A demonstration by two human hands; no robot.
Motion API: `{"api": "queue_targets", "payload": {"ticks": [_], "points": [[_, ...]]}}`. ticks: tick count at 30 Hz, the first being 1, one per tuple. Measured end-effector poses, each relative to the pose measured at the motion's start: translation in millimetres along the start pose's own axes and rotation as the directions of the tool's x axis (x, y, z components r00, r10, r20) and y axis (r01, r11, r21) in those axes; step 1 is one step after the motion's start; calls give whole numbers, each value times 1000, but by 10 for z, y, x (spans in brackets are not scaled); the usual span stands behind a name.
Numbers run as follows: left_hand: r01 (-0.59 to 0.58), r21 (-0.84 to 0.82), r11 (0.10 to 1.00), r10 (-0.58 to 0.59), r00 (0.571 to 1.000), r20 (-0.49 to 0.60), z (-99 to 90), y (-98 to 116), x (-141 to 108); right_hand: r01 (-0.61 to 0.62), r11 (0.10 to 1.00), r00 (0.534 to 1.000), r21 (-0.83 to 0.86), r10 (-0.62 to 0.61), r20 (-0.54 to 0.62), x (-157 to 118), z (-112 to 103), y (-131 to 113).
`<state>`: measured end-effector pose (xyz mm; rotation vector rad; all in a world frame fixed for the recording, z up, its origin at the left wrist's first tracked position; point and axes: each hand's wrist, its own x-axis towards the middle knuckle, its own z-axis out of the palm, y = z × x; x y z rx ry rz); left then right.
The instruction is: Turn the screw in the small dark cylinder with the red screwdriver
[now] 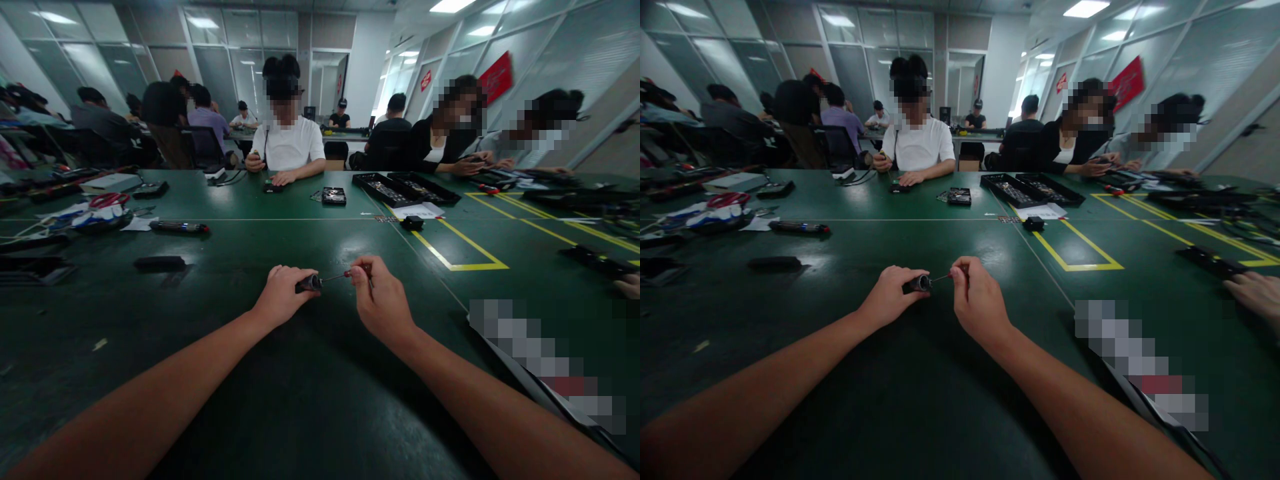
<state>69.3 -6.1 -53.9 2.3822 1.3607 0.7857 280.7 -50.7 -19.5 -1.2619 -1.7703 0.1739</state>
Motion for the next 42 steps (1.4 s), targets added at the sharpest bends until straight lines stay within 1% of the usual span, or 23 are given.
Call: {"api": "queue_targets", "payload": {"ticks": [7, 12, 23, 26, 32, 35, 38, 42], "points": [[2, 0, 1000, -2, 1000, 1, 15, -18, 16, -8, 1000, 1000, 10, 8, -21, -2, -6, -10], [19, 5, 1000, -19, 1000, 10, 7, 6, 10, -1, 1000, 1000, 18, 1, -24, -2, -11, -9], [41, 15, 999, -41, 999, 26, -19, 36, 6, -28, 999, 999, 38, 29, -35, -12, -16, -10], [45, -4, 999, -45, 999, 29, -36, 51, 6, -37, 998, 998, 44, 39, -45, -9, -12, -5], [-14, -111, 994, 17, 999, 28, -23, 91, -5, -47, 997, 991, 63, 55, -119, 14, -70, -19], [-57, -84, 995, 62, 996, 59, 13, 139, 10, -49, 996, 983, 79, 62, -172, 31, -100, -23], [-85, -45, 995, 90, 988, 122, 49, 212, 56, -54, 993, 973, 110, 76, -216, 40, -104, -8], [-64, 85, 994, 46, 979, 200, 98, 322, 132, -75, 985, 963, 153, 111, -246, 49, -89, 39]]}}
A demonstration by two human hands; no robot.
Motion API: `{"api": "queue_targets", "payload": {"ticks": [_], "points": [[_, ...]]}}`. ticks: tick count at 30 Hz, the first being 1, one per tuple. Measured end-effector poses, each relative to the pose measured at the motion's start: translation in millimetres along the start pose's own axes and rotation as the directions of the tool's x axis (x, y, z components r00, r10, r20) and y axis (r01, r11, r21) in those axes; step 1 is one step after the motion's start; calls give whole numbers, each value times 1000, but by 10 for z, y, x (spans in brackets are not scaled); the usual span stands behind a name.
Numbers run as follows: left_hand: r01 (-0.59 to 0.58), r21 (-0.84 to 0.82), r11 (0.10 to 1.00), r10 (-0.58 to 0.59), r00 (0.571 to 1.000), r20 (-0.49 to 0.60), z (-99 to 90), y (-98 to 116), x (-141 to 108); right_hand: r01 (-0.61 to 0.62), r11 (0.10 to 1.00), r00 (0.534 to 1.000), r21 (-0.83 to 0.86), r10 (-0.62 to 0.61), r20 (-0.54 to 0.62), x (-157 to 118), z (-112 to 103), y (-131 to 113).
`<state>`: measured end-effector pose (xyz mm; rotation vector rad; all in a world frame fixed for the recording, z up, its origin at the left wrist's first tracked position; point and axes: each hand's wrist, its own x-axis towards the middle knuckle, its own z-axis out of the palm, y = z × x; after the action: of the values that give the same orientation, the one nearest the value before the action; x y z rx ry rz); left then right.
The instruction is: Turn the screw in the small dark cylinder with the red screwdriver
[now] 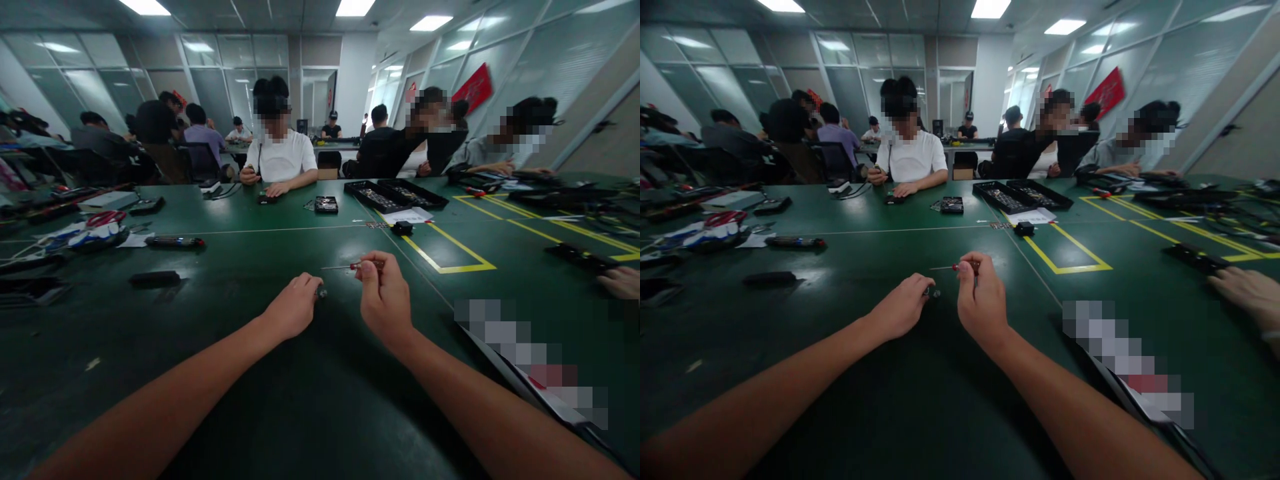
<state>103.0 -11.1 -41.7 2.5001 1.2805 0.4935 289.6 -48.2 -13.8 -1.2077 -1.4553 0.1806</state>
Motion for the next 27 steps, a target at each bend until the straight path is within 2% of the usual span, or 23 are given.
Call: {"api": "queue_targets", "payload": {"ticks": [3, 7, 12, 18, 21, 23, 25, 27], "points": [[28, 119, 993, -37, 997, 71, 24, 63, 71, -19, 1000, 1000, 21, 20, -13, 9, 10, 36], [10, 225, 974, -37, 992, 118, 33, 73, 177, -33, 999, 999, 38, 33, 4, 15, 18, 50], [25, 195, 981, -58, 985, 165, -19, -29, 253, -52, 998, 998, 32, 51, 31, 12, 16, 36], [27, 167, 986, -55, 985, 166, -135, -191, 177, -50, 997, 997, 50, 48, 57, -8, 33, 49], [53, 17, 998, -54, 991, 119, -228, -343, 118, -49, 998, 996, 45, 45, 83, -10, 36, 52], [165, -168, 972, -147, 983, 114, -305, -448, 79, -47, 998, 993, 42, 42, 111, -9, 38, 51], [332, -381, 863, -295, 943, 153, -392, -531, 36, -41, 998, 991, 43, 35, 132, -10, 41, 50], [438, -580, 687, -418, 891, 178, -487, -595, -19, -34, 999, 989, 41, 27, 147, -15, 46, 54]]}}
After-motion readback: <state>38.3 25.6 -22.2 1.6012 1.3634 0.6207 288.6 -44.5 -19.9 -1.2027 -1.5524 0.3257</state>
